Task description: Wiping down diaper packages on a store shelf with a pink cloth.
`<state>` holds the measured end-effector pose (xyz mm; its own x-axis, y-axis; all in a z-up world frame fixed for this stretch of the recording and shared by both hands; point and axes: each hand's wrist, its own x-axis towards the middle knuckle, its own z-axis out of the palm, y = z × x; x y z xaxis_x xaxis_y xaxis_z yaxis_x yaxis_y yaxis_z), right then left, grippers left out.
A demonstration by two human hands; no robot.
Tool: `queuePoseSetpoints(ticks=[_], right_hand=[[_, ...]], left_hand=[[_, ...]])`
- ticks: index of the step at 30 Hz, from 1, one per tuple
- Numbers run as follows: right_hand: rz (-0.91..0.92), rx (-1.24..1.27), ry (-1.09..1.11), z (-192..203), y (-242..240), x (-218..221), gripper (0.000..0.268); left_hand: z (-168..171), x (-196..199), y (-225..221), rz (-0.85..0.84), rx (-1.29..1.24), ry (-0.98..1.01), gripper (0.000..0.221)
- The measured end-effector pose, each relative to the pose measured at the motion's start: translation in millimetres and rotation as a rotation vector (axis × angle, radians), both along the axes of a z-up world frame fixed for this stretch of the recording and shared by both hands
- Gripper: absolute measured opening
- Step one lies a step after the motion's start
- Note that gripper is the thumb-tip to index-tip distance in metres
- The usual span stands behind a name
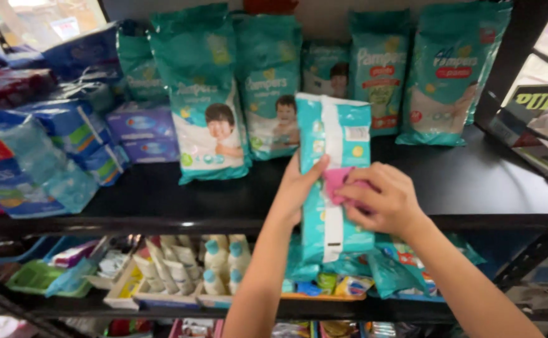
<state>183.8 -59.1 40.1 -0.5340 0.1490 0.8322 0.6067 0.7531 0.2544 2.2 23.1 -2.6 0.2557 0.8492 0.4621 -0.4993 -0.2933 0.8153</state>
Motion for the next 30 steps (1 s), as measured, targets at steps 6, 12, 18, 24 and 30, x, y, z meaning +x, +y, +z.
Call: queuePoseSetpoints(ticks=[6, 12, 18, 24, 30], right_hand=[[-0.083, -0.050, 0.234, -1, 1, -8, 0.026], [-0.177, -0.040, 0.356, -2, 8, -7, 0.025], [-0.182, -0.061, 0.313, -2, 4, -9, 0.022], [-0.093, -0.058, 0.098, 2, 5, -4, 0.025], [-0.200, -0.031, 0.043, 14, 2, -18, 0.023]], left_hand=[[3, -1, -5, 0.006, -0.127, -0.017, 0.057], [6, -1, -10, 0.036, -0.058, 0.003, 0.059], [-5, 1, -3, 0.065, -0.032, -0.013, 0.060], [-5, 1, -1, 0.063, -0.058, -0.008, 0.062], [-9, 3, 4, 0.082, -0.003, -0.008, 0.061]])
